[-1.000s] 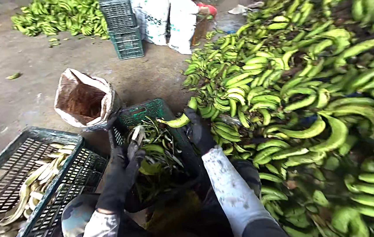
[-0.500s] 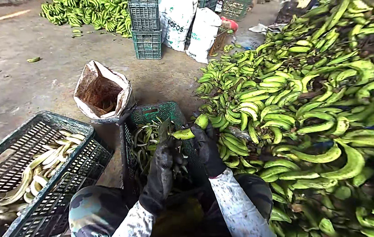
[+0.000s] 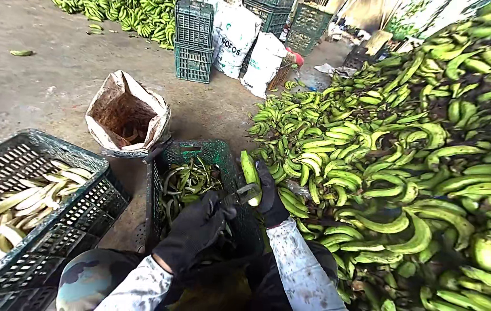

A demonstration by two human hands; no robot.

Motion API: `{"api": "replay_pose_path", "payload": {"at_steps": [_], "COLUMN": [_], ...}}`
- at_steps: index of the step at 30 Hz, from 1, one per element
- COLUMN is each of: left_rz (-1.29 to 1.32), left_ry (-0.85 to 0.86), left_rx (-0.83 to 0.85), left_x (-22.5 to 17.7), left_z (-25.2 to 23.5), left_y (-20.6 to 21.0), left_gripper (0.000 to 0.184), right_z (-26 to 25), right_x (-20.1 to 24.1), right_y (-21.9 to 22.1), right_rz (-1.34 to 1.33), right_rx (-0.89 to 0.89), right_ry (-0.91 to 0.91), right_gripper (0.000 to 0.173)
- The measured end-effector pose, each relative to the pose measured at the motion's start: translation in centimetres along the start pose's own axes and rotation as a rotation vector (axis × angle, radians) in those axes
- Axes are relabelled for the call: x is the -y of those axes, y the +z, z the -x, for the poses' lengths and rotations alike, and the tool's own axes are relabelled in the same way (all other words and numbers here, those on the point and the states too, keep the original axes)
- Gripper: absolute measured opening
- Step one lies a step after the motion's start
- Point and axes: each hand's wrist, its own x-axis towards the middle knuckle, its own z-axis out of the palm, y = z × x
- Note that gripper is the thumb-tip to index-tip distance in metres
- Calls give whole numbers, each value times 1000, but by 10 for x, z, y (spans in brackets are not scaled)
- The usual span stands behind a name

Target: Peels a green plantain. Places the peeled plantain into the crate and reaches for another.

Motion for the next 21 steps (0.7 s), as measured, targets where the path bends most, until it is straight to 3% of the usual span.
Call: {"api": "replay_pose_path", "payload": {"at_steps": [5,9,12,14,18,21], "left_rz": [-125,-163,-268,-318,-184,-50], "left_ry": [-29,-37,-62,-95,-149,-106], "left_rx": [71,16,-139,-281,-441,-302], "left_x": [4,28,37,41,49,36], "left_z": [-6,-19,-26,-32,-40,-27], "left_y": [-2,0,-5,-12,-30,-32], "left_gripper": [45,46,42,42,45,38], "right_z": [0,6,12,20,27,18], "right_x": [-11,-29,-41,-45,-45,-35], "right_y": [12,19,24,27,24,15], "right_rz": [-69,-174,-288,-317,-225,-230], "right_rx": [-56,22,47,99,94,34], "right_ry": [68,128,289,382,264,178], "right_gripper": [46,45,43,52,47,47]}}
